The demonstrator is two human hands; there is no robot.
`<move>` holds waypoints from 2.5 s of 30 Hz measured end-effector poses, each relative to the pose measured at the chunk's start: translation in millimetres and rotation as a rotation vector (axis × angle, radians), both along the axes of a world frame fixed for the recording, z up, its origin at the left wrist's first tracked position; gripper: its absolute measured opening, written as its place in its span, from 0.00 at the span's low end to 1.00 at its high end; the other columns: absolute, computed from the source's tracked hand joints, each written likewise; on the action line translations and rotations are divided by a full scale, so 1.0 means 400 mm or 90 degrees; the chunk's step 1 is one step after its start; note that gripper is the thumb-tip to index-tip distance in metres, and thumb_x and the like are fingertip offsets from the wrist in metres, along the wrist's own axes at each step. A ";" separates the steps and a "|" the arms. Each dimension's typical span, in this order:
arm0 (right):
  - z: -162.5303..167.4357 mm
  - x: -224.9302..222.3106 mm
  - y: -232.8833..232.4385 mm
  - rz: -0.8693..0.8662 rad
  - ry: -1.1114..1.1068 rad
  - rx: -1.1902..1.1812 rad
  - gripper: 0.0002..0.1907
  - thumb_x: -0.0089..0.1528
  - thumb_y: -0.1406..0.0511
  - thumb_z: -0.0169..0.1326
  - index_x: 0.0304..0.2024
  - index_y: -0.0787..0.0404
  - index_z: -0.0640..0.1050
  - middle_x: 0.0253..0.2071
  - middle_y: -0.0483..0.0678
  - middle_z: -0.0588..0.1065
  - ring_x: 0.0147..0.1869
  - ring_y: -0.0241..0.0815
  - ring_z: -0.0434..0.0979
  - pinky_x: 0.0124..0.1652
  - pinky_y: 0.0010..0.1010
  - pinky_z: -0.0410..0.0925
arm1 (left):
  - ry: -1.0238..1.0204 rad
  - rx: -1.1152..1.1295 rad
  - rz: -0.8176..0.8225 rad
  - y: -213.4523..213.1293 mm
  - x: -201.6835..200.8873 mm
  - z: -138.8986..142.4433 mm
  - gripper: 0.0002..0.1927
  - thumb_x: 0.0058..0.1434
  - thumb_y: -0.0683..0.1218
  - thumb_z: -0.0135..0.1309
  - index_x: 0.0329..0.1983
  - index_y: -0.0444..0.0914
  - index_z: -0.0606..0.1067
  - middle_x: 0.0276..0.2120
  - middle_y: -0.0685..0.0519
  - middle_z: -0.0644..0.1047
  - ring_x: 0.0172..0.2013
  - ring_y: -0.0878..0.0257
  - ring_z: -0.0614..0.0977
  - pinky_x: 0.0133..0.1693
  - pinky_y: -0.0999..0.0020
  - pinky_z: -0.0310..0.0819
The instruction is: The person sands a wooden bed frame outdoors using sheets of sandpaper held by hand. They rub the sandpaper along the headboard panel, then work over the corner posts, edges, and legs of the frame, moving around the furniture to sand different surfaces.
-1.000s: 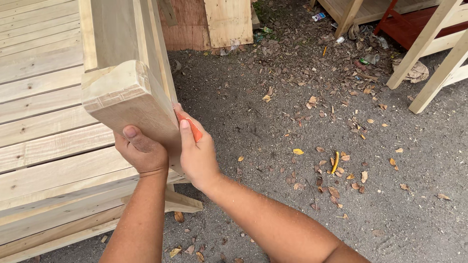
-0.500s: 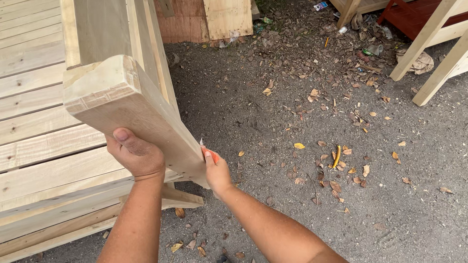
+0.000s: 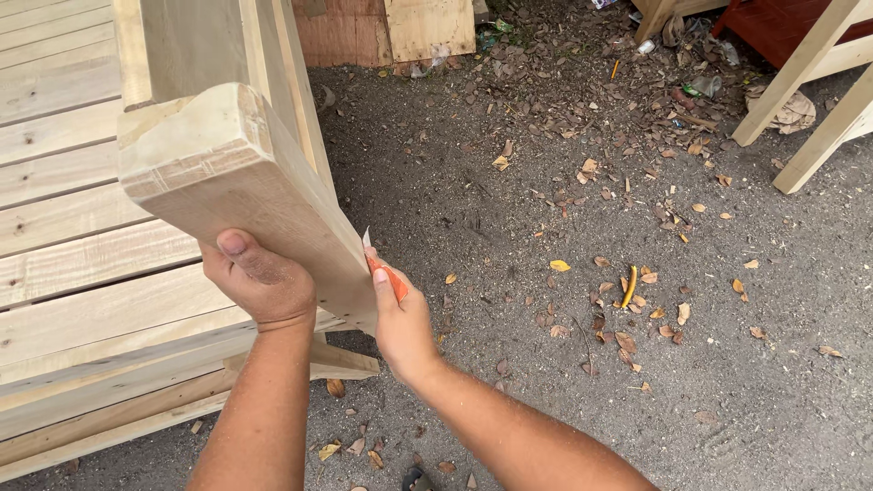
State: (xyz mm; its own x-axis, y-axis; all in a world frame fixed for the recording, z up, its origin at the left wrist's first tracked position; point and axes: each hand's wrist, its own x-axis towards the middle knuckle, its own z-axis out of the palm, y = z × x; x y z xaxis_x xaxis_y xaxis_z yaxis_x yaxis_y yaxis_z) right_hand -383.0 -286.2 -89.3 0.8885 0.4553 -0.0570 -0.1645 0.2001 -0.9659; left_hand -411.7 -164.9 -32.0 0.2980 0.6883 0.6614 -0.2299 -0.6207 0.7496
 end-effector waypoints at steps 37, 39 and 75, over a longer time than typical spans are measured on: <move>0.135 0.052 0.010 0.020 -0.125 0.088 0.21 0.73 0.62 0.42 0.62 0.67 0.75 0.59 0.49 0.78 0.62 0.36 0.75 0.62 0.28 0.66 | -0.056 -0.017 -0.039 -0.006 0.029 0.032 0.41 0.72 0.73 0.39 0.57 0.29 0.69 0.48 0.47 0.76 0.50 0.59 0.78 0.56 0.65 0.71; 0.182 0.042 -0.004 0.023 -0.196 0.107 0.21 0.74 0.62 0.42 0.63 0.68 0.73 0.62 0.50 0.76 0.66 0.36 0.73 0.65 0.29 0.64 | -0.055 -0.026 -0.036 -0.013 0.025 0.034 0.42 0.72 0.73 0.39 0.58 0.29 0.69 0.49 0.46 0.76 0.51 0.58 0.78 0.57 0.65 0.71; -0.226 0.045 0.036 0.048 0.290 -0.057 0.24 0.72 0.58 0.38 0.68 0.54 0.71 0.66 0.46 0.72 0.68 0.37 0.68 0.66 0.31 0.59 | 0.390 -0.219 0.008 -0.020 -0.101 -0.412 0.40 0.72 0.71 0.27 0.53 0.29 0.68 0.48 0.39 0.75 0.51 0.51 0.77 0.60 0.61 0.69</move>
State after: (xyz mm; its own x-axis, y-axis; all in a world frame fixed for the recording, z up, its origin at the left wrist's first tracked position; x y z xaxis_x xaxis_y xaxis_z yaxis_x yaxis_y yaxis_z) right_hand -365.0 -271.6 -179.9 0.7289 0.4925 -0.4756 -0.5866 0.0909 -0.8048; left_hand -452.0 -173.1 -197.0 0.5383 0.8341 0.1201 0.3025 -0.3243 0.8963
